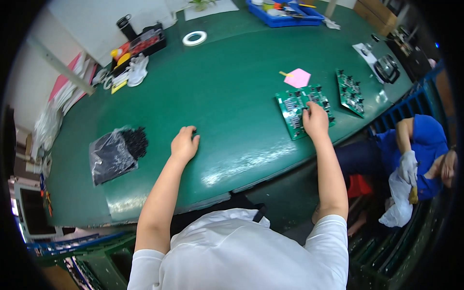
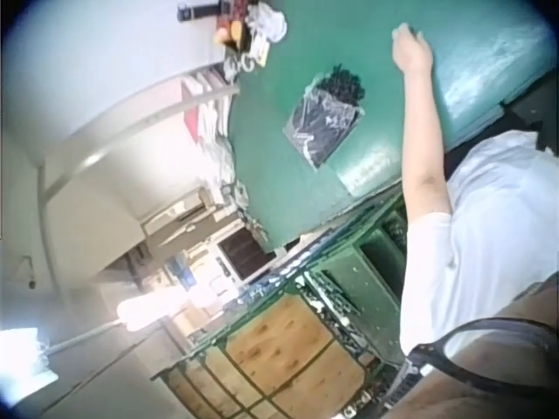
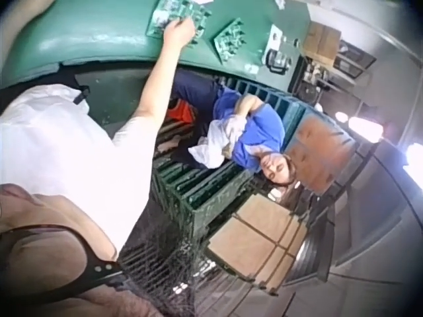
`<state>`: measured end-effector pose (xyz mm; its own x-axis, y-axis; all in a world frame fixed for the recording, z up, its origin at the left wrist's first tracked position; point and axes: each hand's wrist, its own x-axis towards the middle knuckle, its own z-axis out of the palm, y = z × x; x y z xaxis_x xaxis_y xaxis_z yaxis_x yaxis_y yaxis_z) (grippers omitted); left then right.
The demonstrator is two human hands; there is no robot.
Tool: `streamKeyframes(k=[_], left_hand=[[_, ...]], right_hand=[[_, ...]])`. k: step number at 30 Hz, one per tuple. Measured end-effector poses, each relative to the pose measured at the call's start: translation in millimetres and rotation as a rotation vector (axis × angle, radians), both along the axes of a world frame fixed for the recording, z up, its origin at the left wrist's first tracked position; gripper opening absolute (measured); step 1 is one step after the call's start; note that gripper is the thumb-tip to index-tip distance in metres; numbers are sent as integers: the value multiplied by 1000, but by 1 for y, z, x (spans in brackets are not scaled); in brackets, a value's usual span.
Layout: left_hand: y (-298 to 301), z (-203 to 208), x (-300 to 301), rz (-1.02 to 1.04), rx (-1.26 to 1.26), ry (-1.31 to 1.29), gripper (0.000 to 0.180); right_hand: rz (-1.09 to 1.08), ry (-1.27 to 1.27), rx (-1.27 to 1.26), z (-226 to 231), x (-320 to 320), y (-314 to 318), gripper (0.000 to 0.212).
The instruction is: The person inserts small electronic components by hand into a printed circuit board on an assembly line.
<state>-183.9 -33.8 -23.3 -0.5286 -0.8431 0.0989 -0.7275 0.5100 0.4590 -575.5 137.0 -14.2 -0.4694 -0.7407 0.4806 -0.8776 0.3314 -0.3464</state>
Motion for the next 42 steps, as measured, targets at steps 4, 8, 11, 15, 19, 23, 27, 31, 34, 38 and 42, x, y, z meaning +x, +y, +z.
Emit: streamKeyframes(k=[4,8,11,15,19,23,27,31,34,38,42], left_hand=[[-6,-13,-9,13,-62,-6,10],[-8,-25,-7,143,-52,191,6],[-7,-37,-2,239,120,431,6],[-4,-51,15,198,234,747,7],[28,-52,26,113,454,856,8],[63,-29,73,256,366,848,11],[53,-59,149,254,281,1001,9],[82,-37,192,462,139,862,23],[96,-35,224,491,154,827,19],[102,-44,236,444,136,849,21],[103,-37,224,442,122,733,23]], right_hand=[[-46,-12,110,8,-8,9,16],[-38,56,179,6,-14,6,15],[-2,154,213,5,-20,-1,16],[138,220,209,32,18,-13,16],[41,63,499,75,107,-29,14],[275,64,254,55,198,-54,13],[395,-31,274,33,287,-88,15],[387,-39,297,26,343,-100,14],[450,-42,351,22,373,-103,16],[513,47,295,4,389,-102,16],[546,53,256,-11,391,-105,15]])
